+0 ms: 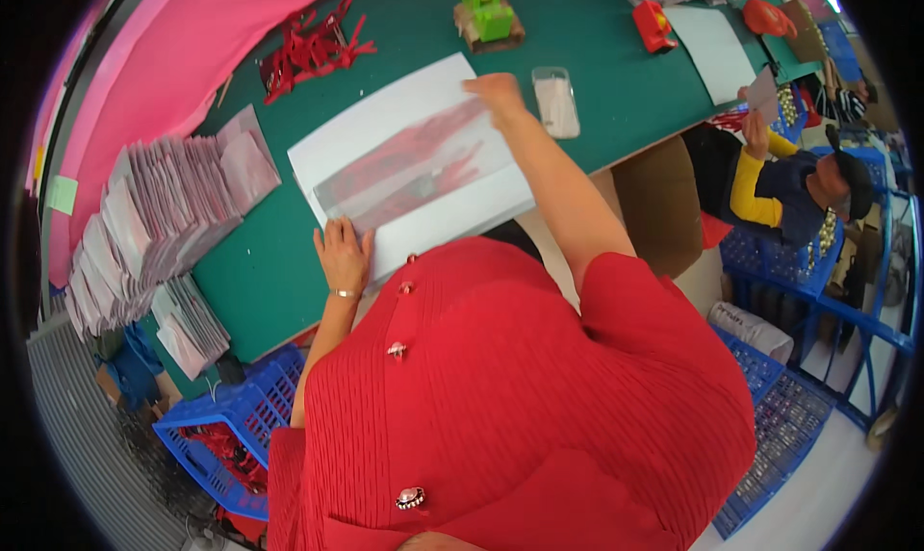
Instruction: The person packages ribbon cards by placing each one onto tissue paper, wrapping and folding the paper around it, securing it with tape from a dispenser, and stacking the wrapped packages on the table.
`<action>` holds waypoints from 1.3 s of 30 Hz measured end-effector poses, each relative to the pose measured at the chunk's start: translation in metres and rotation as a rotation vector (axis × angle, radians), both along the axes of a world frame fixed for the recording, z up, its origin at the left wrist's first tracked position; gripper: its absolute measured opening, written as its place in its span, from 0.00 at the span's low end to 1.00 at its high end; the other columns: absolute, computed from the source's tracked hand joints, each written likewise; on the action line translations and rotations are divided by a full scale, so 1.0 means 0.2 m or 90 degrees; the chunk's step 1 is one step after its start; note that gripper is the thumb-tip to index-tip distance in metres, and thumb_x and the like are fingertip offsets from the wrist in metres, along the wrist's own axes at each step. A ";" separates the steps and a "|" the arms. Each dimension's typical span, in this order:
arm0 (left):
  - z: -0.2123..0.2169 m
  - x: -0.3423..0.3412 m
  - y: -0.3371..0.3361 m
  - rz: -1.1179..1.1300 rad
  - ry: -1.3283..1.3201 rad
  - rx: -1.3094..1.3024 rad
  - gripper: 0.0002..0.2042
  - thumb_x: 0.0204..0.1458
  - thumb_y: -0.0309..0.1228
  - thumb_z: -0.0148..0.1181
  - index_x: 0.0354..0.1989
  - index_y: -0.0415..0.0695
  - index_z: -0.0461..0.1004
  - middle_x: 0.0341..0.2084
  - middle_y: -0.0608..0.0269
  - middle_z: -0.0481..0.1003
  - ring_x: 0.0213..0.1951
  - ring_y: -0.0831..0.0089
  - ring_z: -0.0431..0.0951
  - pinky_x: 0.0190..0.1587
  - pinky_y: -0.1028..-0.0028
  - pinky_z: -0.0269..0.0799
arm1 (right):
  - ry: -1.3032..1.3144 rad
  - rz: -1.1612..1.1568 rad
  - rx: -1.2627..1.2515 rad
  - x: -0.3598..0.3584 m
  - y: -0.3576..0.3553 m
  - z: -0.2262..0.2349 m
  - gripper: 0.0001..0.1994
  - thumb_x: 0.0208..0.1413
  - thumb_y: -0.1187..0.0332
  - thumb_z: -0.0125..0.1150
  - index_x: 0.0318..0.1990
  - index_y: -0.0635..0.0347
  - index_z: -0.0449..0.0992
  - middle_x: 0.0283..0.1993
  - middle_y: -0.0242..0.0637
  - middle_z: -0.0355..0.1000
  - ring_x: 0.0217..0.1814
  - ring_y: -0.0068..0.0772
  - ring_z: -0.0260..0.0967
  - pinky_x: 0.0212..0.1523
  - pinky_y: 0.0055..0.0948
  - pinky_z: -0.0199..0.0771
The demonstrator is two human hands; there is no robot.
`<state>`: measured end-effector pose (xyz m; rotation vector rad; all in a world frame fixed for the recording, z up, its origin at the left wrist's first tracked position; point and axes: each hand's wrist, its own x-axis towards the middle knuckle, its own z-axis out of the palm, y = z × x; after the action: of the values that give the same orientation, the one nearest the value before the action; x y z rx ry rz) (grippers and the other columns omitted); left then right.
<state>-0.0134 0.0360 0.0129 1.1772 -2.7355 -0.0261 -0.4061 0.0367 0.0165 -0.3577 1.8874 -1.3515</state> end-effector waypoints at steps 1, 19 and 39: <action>0.00 0.02 0.01 0.009 0.002 -0.001 0.26 0.53 0.44 0.57 0.49 0.31 0.70 0.44 0.46 0.72 0.53 0.52 0.68 0.60 0.48 0.55 | -0.054 0.069 -0.013 0.23 0.00 0.11 0.14 0.43 0.60 0.72 0.32 0.60 0.79 0.21 0.27 0.67 0.16 0.20 0.52 0.16 0.22 0.46; 0.15 -0.15 -0.07 -0.067 -0.209 0.112 0.31 0.56 0.28 0.44 0.68 0.73 0.50 0.28 0.46 0.71 0.33 0.51 0.75 0.58 0.42 0.52 | -0.656 0.144 0.073 0.93 0.08 0.03 0.06 0.58 0.67 0.52 0.33 0.59 0.70 0.14 0.21 0.49 0.13 0.16 0.41 0.15 0.21 0.41; 0.15 -0.26 -0.06 0.024 -0.412 0.180 0.28 0.60 0.33 0.41 0.68 0.75 0.48 0.43 0.41 0.72 0.49 0.44 0.74 0.59 0.35 0.44 | -0.874 -0.103 -0.026 1.05 0.18 0.18 0.33 0.65 0.51 0.42 0.61 0.79 0.51 0.55 0.61 0.66 0.36 0.38 0.72 0.27 0.27 0.75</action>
<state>-0.0653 0.0240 0.0437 1.5300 -3.3505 -0.0323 -0.1958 0.0725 0.0533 0.6083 0.7219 -1.1926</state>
